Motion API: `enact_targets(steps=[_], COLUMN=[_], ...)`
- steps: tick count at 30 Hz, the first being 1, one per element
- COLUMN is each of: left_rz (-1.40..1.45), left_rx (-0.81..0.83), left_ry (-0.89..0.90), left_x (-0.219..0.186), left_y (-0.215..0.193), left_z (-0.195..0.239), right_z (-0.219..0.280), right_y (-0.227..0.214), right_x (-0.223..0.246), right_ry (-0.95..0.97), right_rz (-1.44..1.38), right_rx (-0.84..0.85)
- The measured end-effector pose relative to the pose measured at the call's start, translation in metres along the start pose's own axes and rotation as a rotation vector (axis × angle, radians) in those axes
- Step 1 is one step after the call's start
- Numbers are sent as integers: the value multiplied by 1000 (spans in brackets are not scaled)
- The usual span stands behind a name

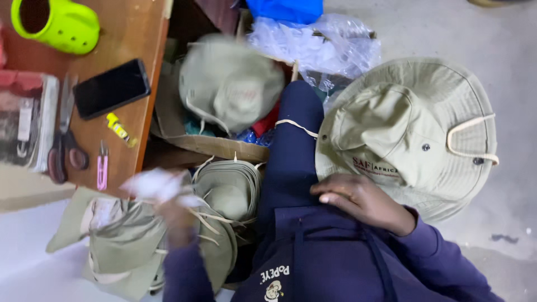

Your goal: The person uses a small pink tool to scrape the logo on a beige bucket hat, then wipes the area with a yellow stick and a white cloth. They repeat this process on a second hat.

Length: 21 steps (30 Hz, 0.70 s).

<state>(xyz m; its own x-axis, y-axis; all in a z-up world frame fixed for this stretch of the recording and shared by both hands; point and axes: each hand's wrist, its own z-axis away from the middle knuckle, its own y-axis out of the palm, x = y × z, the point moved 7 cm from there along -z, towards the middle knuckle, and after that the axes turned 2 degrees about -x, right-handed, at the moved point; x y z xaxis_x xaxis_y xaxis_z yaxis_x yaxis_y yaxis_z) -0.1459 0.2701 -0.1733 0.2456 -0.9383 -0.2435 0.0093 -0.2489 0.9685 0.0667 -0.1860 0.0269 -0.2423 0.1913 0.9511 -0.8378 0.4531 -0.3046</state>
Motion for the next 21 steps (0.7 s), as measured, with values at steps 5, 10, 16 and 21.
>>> enact_targets(steps=[5, 10, 16, 21], left_rz=[-1148, -597, -432, -717], left_rx=[-309, -327, -637, -955], left_ry=[-413, -470, -338, -354], left_x=[223, 291, 395, 452], left_y=[160, 95, -87, -244], left_z=[-134, -270, -442, -546], right_z=[36, 45, 48, 56], right_y=[-76, -123, -131, -134], right_x=[45, -13, -58, -91], right_ry=[-395, -41, 68, 174], right_rz=[553, 767, 619, 652], right_rx=[-757, -823, -821, -824])
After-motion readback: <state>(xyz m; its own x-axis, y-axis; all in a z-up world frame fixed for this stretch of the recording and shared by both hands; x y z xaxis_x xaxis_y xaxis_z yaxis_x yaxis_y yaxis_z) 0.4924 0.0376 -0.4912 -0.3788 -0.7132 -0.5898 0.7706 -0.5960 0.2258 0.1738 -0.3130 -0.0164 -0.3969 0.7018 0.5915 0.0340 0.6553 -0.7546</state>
